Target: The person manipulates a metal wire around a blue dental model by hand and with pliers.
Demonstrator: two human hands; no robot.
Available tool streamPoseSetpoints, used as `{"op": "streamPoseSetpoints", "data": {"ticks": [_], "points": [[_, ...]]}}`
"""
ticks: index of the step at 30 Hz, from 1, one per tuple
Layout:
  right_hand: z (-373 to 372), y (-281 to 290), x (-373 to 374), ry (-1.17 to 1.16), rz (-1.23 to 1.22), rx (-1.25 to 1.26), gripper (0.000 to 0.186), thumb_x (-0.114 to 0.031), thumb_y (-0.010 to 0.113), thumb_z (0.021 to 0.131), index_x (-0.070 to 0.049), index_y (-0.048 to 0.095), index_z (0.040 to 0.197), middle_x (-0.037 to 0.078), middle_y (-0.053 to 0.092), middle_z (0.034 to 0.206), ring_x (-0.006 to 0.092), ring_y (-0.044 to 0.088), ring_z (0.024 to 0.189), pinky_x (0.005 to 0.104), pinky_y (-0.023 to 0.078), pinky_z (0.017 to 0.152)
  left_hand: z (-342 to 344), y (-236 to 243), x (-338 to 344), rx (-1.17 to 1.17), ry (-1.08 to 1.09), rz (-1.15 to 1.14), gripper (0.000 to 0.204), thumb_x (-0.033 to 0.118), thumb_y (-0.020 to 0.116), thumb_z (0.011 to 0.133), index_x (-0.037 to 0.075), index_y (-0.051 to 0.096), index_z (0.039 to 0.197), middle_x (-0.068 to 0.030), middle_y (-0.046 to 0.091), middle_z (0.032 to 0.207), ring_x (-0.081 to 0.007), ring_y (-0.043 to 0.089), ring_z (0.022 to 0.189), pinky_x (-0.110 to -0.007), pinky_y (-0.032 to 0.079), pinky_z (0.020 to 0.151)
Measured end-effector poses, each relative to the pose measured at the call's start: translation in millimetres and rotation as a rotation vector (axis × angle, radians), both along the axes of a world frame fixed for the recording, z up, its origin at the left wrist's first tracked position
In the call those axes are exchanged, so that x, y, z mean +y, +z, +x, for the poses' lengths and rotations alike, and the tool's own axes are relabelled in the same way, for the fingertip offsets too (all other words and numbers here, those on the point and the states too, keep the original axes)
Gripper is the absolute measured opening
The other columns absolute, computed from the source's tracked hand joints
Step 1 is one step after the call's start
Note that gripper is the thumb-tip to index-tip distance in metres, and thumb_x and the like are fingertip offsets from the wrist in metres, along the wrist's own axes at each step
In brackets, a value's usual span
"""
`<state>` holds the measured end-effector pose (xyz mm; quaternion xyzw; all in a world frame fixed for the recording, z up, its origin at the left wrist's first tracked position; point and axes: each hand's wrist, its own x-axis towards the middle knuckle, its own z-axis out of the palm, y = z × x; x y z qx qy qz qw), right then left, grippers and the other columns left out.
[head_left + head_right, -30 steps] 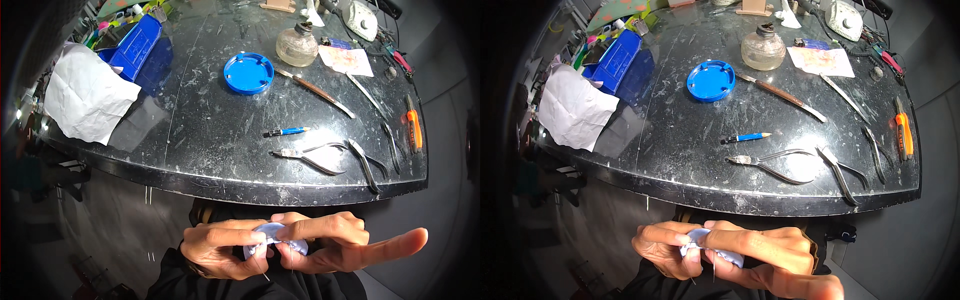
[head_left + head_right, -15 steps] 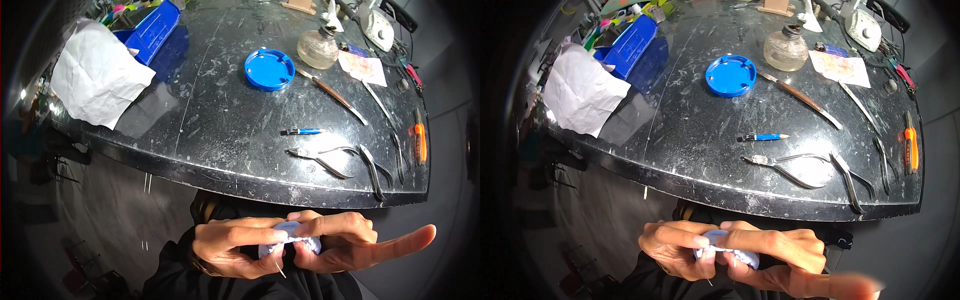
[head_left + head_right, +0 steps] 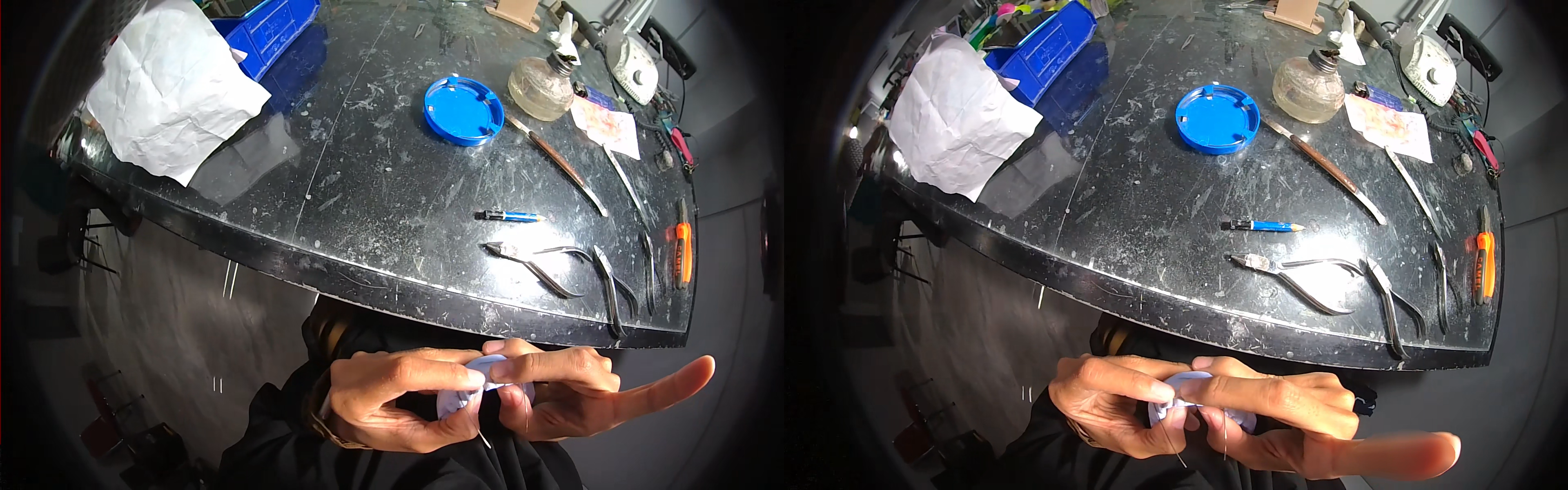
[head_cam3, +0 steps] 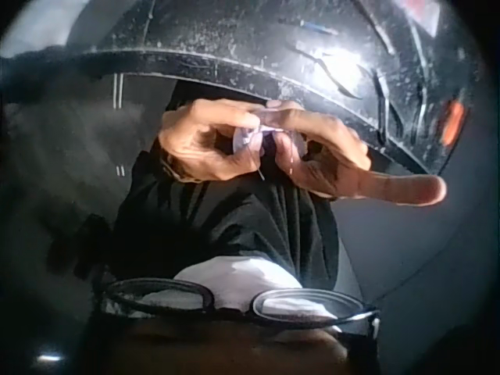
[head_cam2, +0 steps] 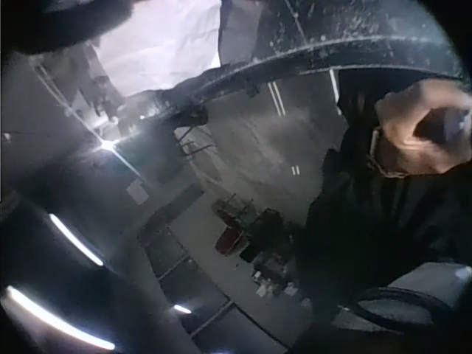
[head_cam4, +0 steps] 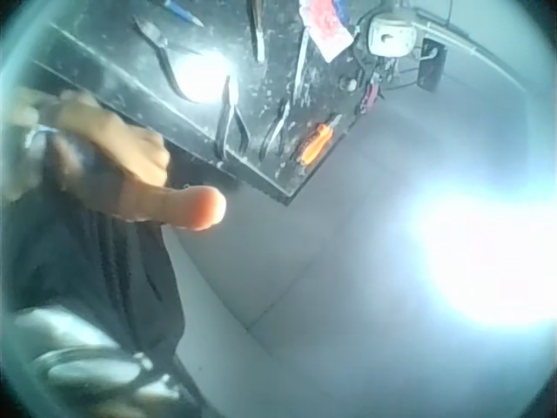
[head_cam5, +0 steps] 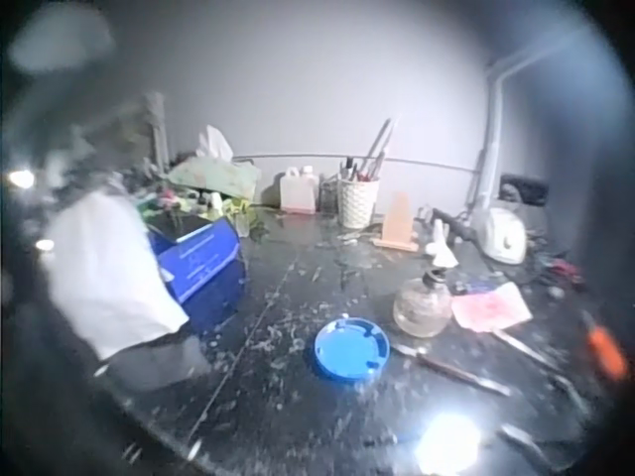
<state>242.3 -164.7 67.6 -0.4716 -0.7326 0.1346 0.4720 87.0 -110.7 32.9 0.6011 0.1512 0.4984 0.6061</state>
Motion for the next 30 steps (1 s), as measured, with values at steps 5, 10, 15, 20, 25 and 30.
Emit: {"op": "streamPoseSetpoints", "data": {"ticks": [5, 10, 15, 20, 25, 30], "points": [[2, 1, 1, 0.019, -0.004, -0.003, 0.099, 0.005, 0.069, 0.071, 0.011, -0.009, 0.132, 0.02, 0.062, 0.079, 0.0228, 0.065, 0.062, 0.0352, 0.059, 0.063, -13, -6, -12, 0.146, -0.176, -0.327, 0.034, 0.001, 0.074, 0.07, 0.0, 0.054, 0.097, -0.0207, 0.066, 0.088, -0.016, 0.067, 0.069, -0.022, 0.053, 0.056], [7, 0, 2, 0.098, -0.006, -0.029, 0.096, 0.005, 0.068, 0.072, 0.012, -0.006, 0.132, 0.019, 0.062, 0.079, 0.0231, 0.066, 0.063, 0.0356, 0.059, 0.064, -2, -2, -1, 0.017, -0.025, -0.076, 0.034, 0.002, 0.075, 0.069, 0.001, 0.055, 0.097, -0.0205, 0.066, 0.087, -0.0148, 0.067, 0.068, -0.022, 0.053, 0.055], [6, -6, 8, 0.102, 0.1, 0.061, 0.083, 0.005, 0.068, 0.073, 0.019, 0.007, 0.127, 0.019, 0.063, 0.078, 0.0233, 0.066, 0.063, 0.0354, 0.059, 0.063, -1, 1, -2, 0.028, 0.024, -0.046, 0.033, 0.0, 0.075, 0.069, 0.001, 0.056, 0.096, -0.0199, 0.067, 0.085, -0.0155, 0.067, 0.067, -0.021, 0.053, 0.055], [-13, -1, 0, -0.096, -0.012, 0.458, 0.014, 0.008, 0.066, 0.075, 0.013, 0.059, 0.086, 0.018, 0.067, 0.081, 0.023, 0.068, 0.068, 0.0346, 0.057, 0.069, -4, -2, -1, 0.015, -0.021, -0.016, 0.036, -0.002, 0.074, 0.069, 0.0, 0.056, 0.099, -0.0207, 0.066, 0.087, -0.0168, 0.067, 0.07, -0.022, 0.053, 0.057], [-10, 1, -2, -0.073, -0.062, 0.479, 0.015, 0.008, 0.066, 0.075, 0.012, 0.059, 0.087, 0.018, 0.067, 0.083, 0.0254, 0.068, 0.073, 0.0368, 0.057, 0.072, -7, 5, 7, 0.021, -0.126, 0.11, 0.04, -0.006, 0.071, 0.07, -0.001, 0.052, 0.105, -0.0226, 0.064, 0.093, -0.0199, 0.066, 0.075, -0.024, 0.053, 0.059], [2, -2, 9, 0.068, 0.03, 0.34, 0.041, 0.007, 0.067, 0.073, 0.018, 0.041, 0.102, 0.018, 0.065, 0.081, 0.0268, 0.067, 0.07, 0.0368, 0.058, 0.068, -10, 8, 8, 0.075, -0.127, 0.136, 0.041, -0.007, 0.069, 0.07, -0.001, 0.051, 0.107, -0.0236, 0.063, 0.094, -0.0211, 0.066, 0.076, -0.025, 0.052, 0.059]]}}
